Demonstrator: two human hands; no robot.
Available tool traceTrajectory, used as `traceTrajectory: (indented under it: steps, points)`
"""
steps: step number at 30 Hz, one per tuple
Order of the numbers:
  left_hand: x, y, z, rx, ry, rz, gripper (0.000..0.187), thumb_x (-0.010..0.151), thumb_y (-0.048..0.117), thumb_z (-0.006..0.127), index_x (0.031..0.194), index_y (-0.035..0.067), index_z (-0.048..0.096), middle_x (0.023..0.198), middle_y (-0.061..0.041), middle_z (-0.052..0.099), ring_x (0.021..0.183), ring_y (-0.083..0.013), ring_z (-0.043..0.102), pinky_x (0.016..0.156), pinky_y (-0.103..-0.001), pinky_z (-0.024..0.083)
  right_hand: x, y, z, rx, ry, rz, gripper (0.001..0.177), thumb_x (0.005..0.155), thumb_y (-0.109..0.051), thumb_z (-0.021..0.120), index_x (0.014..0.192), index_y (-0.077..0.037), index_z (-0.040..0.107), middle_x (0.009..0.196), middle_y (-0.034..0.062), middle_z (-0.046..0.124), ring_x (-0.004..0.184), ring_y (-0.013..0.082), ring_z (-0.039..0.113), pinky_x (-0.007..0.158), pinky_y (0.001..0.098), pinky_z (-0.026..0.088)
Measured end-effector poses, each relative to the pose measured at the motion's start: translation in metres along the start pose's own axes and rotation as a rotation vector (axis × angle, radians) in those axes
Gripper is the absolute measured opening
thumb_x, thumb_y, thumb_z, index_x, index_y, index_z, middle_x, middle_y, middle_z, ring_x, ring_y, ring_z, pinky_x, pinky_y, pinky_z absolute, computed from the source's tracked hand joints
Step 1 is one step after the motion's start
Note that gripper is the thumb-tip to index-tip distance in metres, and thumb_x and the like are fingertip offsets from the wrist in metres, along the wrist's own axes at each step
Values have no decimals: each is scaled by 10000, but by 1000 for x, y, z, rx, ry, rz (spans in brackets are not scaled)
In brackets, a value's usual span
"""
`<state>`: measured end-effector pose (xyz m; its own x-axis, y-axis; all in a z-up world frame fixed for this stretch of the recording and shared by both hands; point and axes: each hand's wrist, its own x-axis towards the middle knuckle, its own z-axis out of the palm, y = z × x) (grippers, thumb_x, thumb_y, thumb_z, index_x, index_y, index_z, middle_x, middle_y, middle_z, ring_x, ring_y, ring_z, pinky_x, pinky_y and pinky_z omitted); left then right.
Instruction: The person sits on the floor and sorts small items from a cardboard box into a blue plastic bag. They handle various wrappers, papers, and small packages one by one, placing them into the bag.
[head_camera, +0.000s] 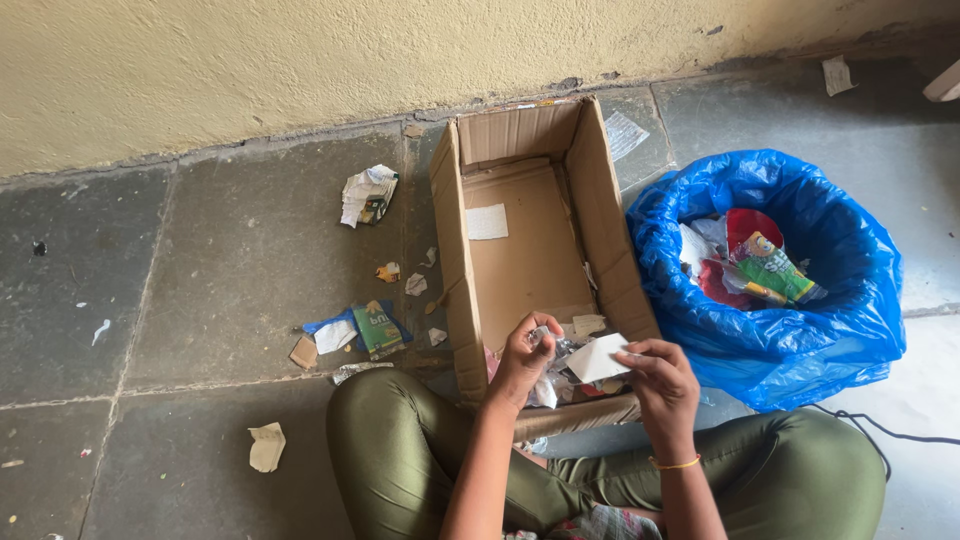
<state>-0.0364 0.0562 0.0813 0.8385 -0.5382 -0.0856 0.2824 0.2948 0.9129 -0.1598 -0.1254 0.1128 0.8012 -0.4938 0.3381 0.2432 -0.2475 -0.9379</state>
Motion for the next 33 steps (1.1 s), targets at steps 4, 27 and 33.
traceTrajectory:
  steps: [4,27,33]
  points:
    - [0,4,4,3,29,18,537,782,549,848,1002,113,625,907,63,549,838,-56,486,739,-208,401,0,2,-11,-4,75,-46,311,840,144,639,1074,-21,761,1200,73,651,1100,151,665,836,269,601]
    - [-8,30,17,-116,-51,-26,312,832,41,777,1054,113,571,984,-7,627,922,-96,594,791,-258,494,9,-21,36,-327,-278,365,727,750,-240,842,1407,-107,560,1144,98,740,1038,175,721,858,336,569]
    - [-6,28,15,-258,33,-4,322,835,14,767,1072,116,573,970,-14,618,883,-118,607,766,-270,516,4,-5,30,-409,-398,381,249,876,-184,770,1104,-91,801,941,48,810,821,137,755,774,277,563]
